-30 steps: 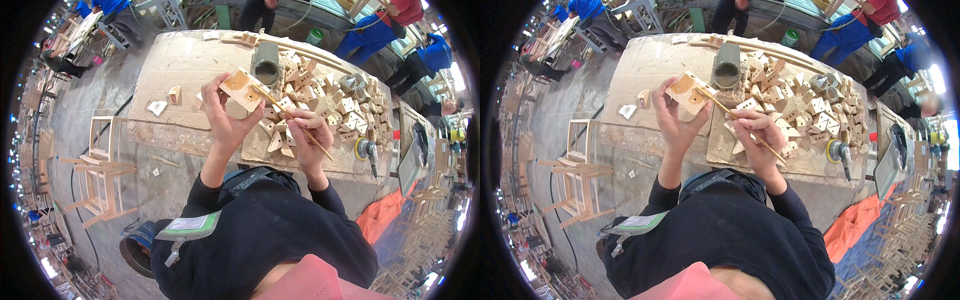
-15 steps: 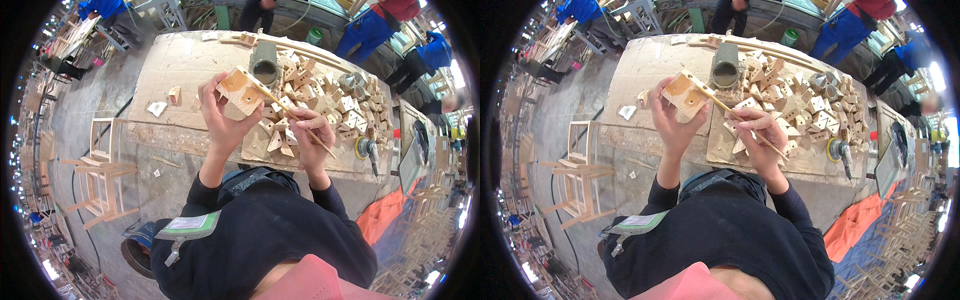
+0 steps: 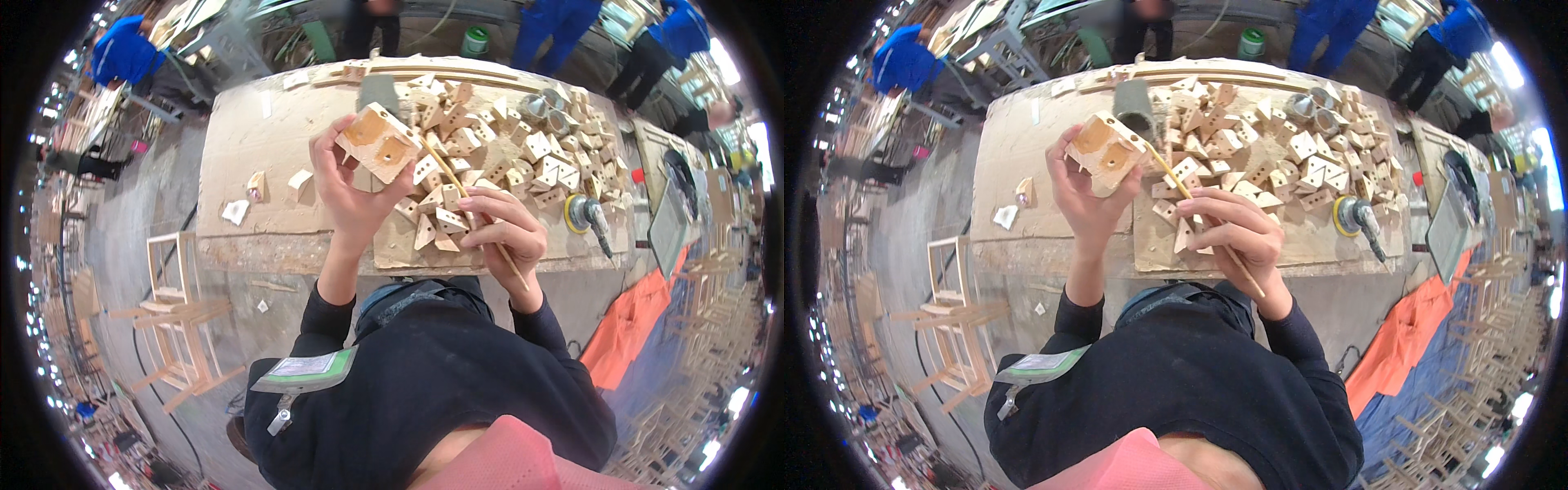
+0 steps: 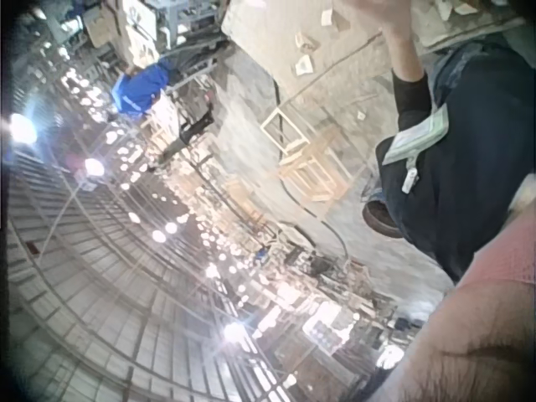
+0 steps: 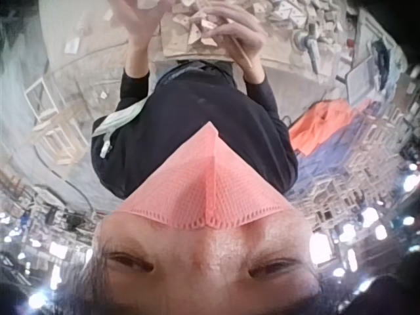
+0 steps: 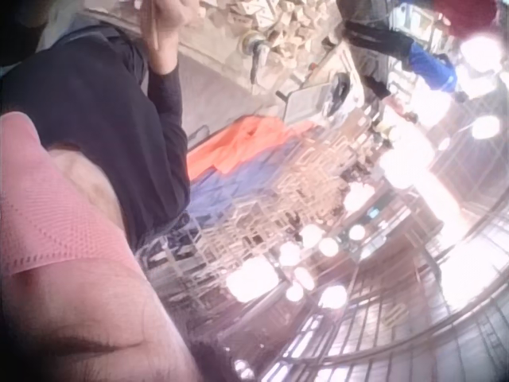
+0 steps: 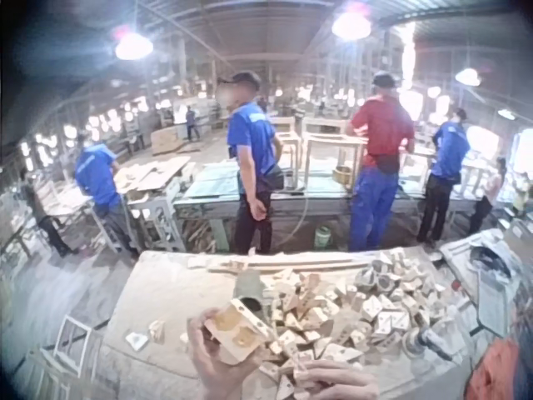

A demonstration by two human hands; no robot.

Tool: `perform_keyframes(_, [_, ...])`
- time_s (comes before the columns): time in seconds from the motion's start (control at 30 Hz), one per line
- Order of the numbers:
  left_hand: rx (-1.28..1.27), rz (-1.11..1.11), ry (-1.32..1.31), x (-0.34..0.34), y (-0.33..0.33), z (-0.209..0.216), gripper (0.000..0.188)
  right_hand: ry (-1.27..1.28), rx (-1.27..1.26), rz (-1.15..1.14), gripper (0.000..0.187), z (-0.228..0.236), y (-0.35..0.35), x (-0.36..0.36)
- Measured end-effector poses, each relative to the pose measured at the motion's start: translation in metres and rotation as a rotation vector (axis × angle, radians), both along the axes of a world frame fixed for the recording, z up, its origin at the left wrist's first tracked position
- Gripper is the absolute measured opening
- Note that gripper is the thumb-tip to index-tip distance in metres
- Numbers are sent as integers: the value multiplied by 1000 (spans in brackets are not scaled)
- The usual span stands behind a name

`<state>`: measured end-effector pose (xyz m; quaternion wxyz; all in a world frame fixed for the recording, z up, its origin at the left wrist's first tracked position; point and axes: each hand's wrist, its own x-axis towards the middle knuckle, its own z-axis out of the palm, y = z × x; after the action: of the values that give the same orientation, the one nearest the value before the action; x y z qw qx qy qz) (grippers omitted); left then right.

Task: The person repeatedly picks up small wooden blocks from a pile on a workbench, dips a small brush into a container of glue, and applies glue to the holes on the blocks. The person then places the glued blocks back onto the pile. This cycle is repeated continuously throughout the clip.

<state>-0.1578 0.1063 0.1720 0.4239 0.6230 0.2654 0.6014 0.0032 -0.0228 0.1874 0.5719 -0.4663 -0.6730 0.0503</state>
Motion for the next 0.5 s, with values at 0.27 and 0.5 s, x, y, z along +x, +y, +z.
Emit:
perform_keyframes(0.27, [-150,-193,-13,145,15,-19,73,291,-22,-602,15,-20,-75,114])
perform_keyframes(0.5, [-264,64,482,325,113,-122,91,624,-152,-952,6,-52,-152,223])
